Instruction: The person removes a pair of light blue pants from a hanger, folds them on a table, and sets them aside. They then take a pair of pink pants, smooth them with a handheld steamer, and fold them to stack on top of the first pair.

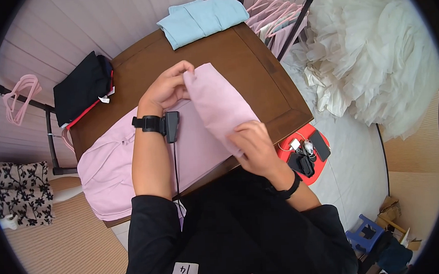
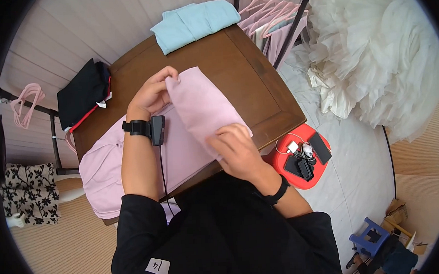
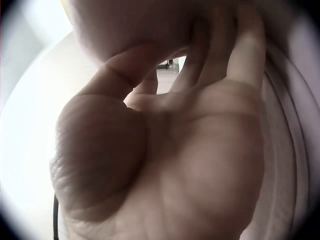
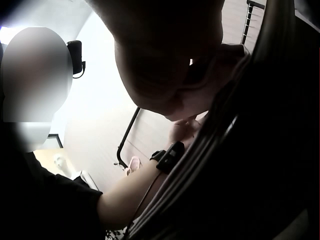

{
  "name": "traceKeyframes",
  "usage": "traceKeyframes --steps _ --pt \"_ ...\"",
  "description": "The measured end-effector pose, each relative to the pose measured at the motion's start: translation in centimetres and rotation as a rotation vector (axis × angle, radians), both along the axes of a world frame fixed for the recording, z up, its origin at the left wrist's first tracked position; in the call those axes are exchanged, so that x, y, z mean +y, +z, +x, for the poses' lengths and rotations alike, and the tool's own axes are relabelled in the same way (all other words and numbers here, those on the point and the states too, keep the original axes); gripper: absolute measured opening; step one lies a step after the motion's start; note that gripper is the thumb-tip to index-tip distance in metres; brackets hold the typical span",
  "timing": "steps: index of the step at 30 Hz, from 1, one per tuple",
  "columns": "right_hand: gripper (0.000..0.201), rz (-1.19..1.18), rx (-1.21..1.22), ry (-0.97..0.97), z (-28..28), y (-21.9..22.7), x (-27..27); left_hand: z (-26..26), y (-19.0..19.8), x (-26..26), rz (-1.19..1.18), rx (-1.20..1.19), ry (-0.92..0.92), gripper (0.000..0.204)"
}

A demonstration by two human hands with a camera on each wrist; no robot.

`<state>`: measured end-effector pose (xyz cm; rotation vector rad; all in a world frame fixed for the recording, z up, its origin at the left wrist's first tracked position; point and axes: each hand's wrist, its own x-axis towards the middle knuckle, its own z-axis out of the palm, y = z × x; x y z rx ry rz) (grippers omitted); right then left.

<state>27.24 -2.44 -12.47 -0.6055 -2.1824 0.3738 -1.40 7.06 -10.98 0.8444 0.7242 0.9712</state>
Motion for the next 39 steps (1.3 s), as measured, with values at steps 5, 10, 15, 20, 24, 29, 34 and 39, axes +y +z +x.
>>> traceKeyframes --steps 5,10,15,20,24,29,34,39 --pt "0.042 0.042 -0.1 0.072 -1.4 -1.5 -1.0 -0.4 -0.5 -0.9 -0.148 -0.141 0.102 0.016" --pt "0.043 0.009 -0.156 0.068 -1.4 -1.0 -1.3 0.9 0.7 1.4 -0.044 0.613 0.068 0.037" --pt "0.037 -0.051 -0.244 -0.068 -0.8 -0.7 -1.4 1.1 1.6 3.9 -0.001 0.701 -0.11 0.041" --pt "0.034 -0.037 -0.236 -0.016 -0.7 -1.4 -1.3 0.9 1.3 5.8 -0.073 0.769 -0.164 0.042" --pt "0.031 -0.033 -0.236 -0.005 -0.6 -1.5 -1.2 3.2 1.6 6.5 -0.094 0.971 -0.068 0.038" --pt "0.032 -0.052 -0.263 0.003 -1.0 -1.5 -1.6 2.6 -1.8 7.4 -0.001 0.957 -0.017 0.039" --pt "0.036 -0.09 -0.322 0.028 -1.1 -1.3 -1.7 1.7 -1.0 5.1 0.102 0.869 0.122 0.047" --pt "0.037 -0.113 -0.282 0.015 -1.0 -1.8 -1.7 -1.0 0.9 2.1 0.042 1.068 -0.008 0.039"
